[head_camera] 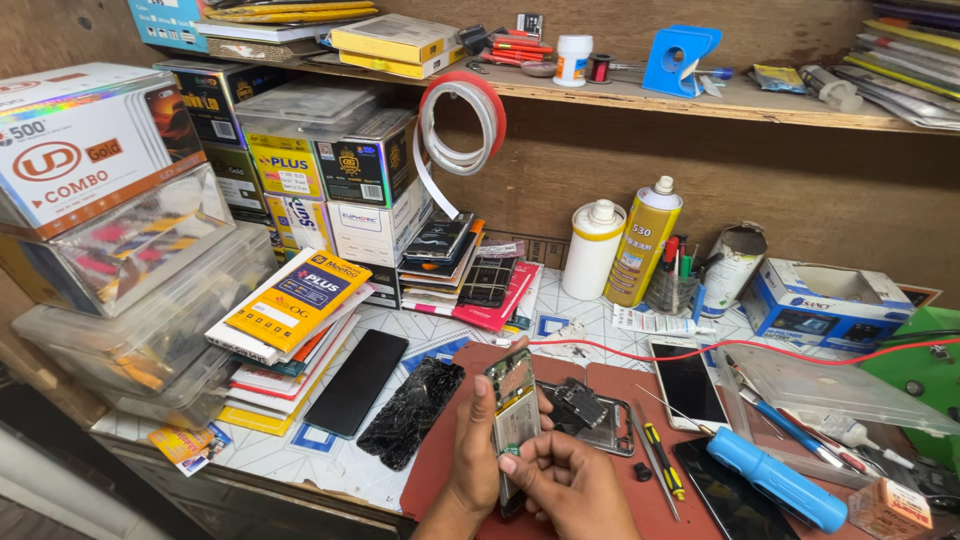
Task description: The person uses a screwdriver to pry open a smartphone, removes the back cover, and detaches the battery. They then reassemble the phone by placing the back cover back on and pressing it into place.
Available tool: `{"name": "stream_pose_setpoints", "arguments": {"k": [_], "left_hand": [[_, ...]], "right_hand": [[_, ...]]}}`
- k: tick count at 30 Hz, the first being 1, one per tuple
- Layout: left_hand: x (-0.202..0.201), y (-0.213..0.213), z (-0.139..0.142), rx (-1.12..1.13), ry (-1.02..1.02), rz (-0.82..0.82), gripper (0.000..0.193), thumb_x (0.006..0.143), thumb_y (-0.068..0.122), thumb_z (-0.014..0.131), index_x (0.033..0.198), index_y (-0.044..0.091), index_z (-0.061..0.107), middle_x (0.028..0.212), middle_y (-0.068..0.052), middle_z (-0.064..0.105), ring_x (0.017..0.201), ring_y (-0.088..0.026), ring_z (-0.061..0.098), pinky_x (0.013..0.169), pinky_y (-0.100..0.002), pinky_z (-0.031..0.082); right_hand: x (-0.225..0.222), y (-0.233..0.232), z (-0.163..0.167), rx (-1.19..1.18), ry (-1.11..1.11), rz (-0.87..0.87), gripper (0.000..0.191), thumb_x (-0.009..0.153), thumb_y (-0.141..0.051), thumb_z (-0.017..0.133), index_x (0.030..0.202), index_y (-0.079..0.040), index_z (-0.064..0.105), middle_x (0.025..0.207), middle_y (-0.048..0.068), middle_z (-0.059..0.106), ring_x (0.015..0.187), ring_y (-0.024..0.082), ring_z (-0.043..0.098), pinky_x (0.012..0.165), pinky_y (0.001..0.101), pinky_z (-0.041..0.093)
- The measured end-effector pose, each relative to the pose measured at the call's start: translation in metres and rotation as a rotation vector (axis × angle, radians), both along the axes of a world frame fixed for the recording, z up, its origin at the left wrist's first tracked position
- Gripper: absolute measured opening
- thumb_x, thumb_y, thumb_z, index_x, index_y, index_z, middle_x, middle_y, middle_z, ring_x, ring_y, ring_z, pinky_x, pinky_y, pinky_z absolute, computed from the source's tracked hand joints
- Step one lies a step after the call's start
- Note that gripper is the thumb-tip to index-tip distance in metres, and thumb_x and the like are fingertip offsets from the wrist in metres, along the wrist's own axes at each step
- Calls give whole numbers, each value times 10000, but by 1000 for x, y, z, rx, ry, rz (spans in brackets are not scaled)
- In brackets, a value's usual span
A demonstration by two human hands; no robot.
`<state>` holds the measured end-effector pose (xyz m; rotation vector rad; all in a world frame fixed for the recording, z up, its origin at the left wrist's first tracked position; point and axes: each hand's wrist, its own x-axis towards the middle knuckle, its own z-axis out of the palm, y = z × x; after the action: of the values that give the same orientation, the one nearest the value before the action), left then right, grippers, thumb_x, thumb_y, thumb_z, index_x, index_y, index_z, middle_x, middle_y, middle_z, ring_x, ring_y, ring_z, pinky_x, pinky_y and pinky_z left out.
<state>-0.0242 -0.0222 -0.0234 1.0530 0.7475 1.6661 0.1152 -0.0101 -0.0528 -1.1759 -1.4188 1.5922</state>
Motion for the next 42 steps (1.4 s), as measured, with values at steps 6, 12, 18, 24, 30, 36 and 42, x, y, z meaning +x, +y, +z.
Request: {"name": "stream_pose_setpoints", "arguments": {"k": [6, 12, 18, 24, 30, 36, 42], "left_hand": [[-1, 5, -5, 33, 20, 42, 769, 995, 651, 307, 913, -12, 686, 811, -81, 686, 710, -142, 655, 629, -288, 531], [1, 6, -6, 56, 75, 94, 738, 1020, 637, 341, 908, -11, 676, 800, -65, 675, 709, -126, 633, 644, -273, 520], [-1, 9, -10, 14, -56, -49, 709, 1042, 610, 421, 1032, -61, 650, 861, -73, 669, 740, -121, 647, 659, -268, 534], [2, 5, 1, -19, -91, -320, 721, 937, 265, 742, 1485, -112, 463, 960, -80, 671, 706, -118, 652, 593, -288, 585], [-3, 6, 9, -144, -159, -310, 751, 839, 254, 762, 1470, 34, 418, 1048, -72, 692, 838, -162, 721, 673, -318, 604], [-7, 2, 2, -125, -170, -390, 752, 828, 194, 827, 1453, -27, 470, 1067, -46, 653, 1000, -155, 684, 929, -362, 567], [-1, 3, 4, -181, -97, -342, 747, 791, 272, 821, 1376, 11, 436, 1106, -126, 702, 987, -177, 726, 886, -343, 615]], "right_hand": [[6, 0, 15, 133, 121, 234, 219, 927, -235, 727, 906, -31, 649, 701, -19, 572, 604, 72, 544, 552, 236, 440], [12, 7, 11, 102, 184, 288, 193, 953, -226, 688, 936, -42, 630, 715, -20, 553, 627, 81, 508, 570, 245, 405], [10, 9, 4, 156, 169, 211, 189, 969, -227, 657, 942, -43, 621, 696, 6, 575, 606, 100, 540, 548, 250, 419], [30, 20, 28, 198, 338, 94, 208, 999, -247, 549, 944, -50, 591, 782, 41, 633, 685, 122, 635, 594, 265, 506], [34, 13, 50, 341, -7, 183, 167, 982, -235, 570, 1022, -95, 651, 796, -2, 634, 670, 77, 598, 592, 235, 478], [48, 13, 65, 220, -56, 363, 247, 1014, -268, 580, 1011, -36, 664, 707, 0, 626, 581, 91, 577, 526, 248, 463], [50, 13, 58, 96, 56, 363, 320, 996, -264, 567, 1228, -86, 699, 672, -21, 554, 564, 72, 540, 508, 236, 448]]}}
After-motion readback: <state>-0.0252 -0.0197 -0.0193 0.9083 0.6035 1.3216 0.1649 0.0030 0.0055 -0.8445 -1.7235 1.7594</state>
